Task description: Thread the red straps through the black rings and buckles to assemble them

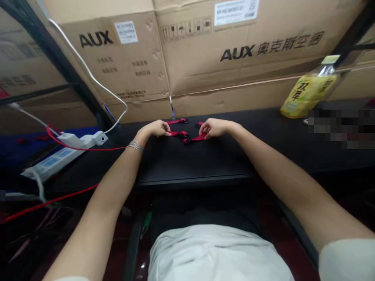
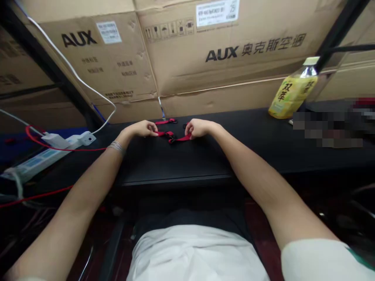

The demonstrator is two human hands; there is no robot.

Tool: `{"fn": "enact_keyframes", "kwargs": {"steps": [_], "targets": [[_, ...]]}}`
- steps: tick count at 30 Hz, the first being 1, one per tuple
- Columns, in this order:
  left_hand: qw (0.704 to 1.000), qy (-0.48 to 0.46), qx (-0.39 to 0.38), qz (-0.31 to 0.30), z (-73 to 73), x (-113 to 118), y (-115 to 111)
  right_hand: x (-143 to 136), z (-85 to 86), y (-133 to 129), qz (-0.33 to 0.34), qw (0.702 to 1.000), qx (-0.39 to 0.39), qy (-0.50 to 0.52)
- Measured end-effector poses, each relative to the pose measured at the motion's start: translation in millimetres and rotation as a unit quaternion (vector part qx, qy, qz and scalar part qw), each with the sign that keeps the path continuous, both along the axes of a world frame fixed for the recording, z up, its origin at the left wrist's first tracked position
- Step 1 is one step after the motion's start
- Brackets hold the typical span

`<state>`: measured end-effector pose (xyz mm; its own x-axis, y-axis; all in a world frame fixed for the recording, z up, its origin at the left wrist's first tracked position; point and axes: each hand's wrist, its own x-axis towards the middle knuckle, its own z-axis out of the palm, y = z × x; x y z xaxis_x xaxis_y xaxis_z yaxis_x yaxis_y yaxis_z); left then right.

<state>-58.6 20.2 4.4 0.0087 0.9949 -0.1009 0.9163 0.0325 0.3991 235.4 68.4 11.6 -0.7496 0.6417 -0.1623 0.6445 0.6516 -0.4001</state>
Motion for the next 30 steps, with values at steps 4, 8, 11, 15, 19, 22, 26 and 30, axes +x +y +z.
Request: {"fn": "enact_keyframes", "kwargs": {"steps": [4,8,11,15,19,22,26,30], "targets": [[1.000,-0.016,-0.018,0.009,-1.8,-2,3,-1,8.9,-13,-0.005,0.997,0.060,-0.047],[0.999,-0.026,-0.022,0.011,-0.8,-1,2,-2,15.2,-23,-0.025,0.992,0.097,-0.077],[0.999,-0.032,-0.025,0.016,-0.3,-1,0,-3,15.9,-24,-0.030,0.992,0.092,-0.078],[0.999,-0.040,-0.027,0.010,-1.3,-2,1,-3,14.6,-22,-0.020,0.993,0.084,-0.075],[0.999,-0.040,-0.022,0.009,-1.5,0,1,-3,13.0,-19,-0.010,0.994,0.077,-0.071],[0.999,-0.041,-0.019,0.002,-0.2,2,-1,-4,11.9,-19,-0.009,0.996,0.064,-0.064],[0.999,-0.041,-0.020,0.003,1.4,3,-1,-4,11.2,-18,-0.010,0.996,0.060,-0.061],[0.998,-0.049,-0.024,0.000,1.8,4,-1,-4,12.2,-19,-0.009,0.995,0.064,-0.069]]}}
